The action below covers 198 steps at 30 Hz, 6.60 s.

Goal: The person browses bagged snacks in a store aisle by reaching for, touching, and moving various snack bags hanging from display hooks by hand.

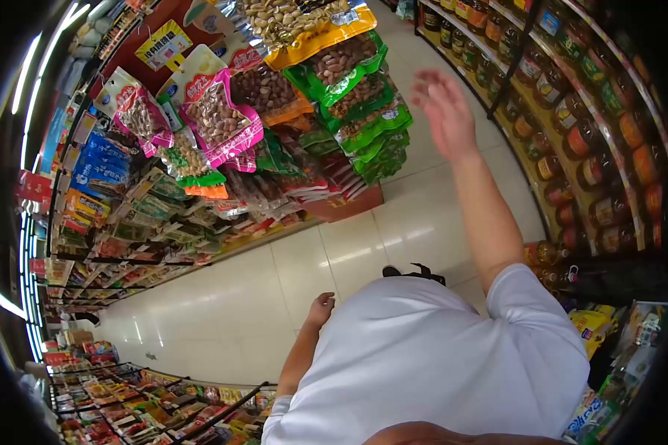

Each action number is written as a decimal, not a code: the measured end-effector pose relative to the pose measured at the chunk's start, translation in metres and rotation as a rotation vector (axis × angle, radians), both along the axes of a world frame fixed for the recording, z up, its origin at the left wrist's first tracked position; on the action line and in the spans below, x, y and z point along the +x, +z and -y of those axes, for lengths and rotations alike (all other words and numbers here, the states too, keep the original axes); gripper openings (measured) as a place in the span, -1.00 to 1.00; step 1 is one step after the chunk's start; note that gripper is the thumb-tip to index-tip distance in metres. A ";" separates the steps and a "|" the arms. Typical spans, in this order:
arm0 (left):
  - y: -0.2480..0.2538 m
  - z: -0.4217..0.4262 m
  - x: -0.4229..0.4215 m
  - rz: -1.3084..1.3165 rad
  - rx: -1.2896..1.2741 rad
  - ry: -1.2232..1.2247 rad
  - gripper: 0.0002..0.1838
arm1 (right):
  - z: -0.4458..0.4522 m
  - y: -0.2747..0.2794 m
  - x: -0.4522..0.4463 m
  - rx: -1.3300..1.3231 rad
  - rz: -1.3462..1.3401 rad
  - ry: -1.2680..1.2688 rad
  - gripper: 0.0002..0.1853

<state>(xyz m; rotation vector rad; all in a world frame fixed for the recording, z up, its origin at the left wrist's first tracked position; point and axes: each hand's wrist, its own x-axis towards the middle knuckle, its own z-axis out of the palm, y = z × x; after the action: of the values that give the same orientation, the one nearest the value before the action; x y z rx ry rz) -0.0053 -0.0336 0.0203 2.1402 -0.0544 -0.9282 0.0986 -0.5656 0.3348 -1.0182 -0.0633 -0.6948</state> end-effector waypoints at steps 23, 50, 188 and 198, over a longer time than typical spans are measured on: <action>0.457 0.259 0.177 0.226 -1.527 -0.157 -0.22 | -0.143 0.102 0.017 -0.898 0.248 -0.443 -0.19; 0.428 0.248 0.193 0.118 -1.462 0.066 -0.42 | -0.090 0.051 0.022 0.065 0.015 0.213 -0.36; 0.245 0.289 0.143 0.049 -1.100 0.905 -0.56 | 0.002 -0.139 0.000 -0.536 -0.372 -0.083 -0.45; 0.232 0.285 0.147 -0.027 -1.010 1.154 -0.48 | -0.019 -0.127 -0.020 -0.489 -0.322 0.312 -0.46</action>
<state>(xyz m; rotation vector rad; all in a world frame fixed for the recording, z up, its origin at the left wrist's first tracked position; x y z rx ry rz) 0.1417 -0.3187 0.2526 0.9118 0.5514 -0.1234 0.0784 -0.5471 0.2082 -1.5397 -0.1124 -0.2232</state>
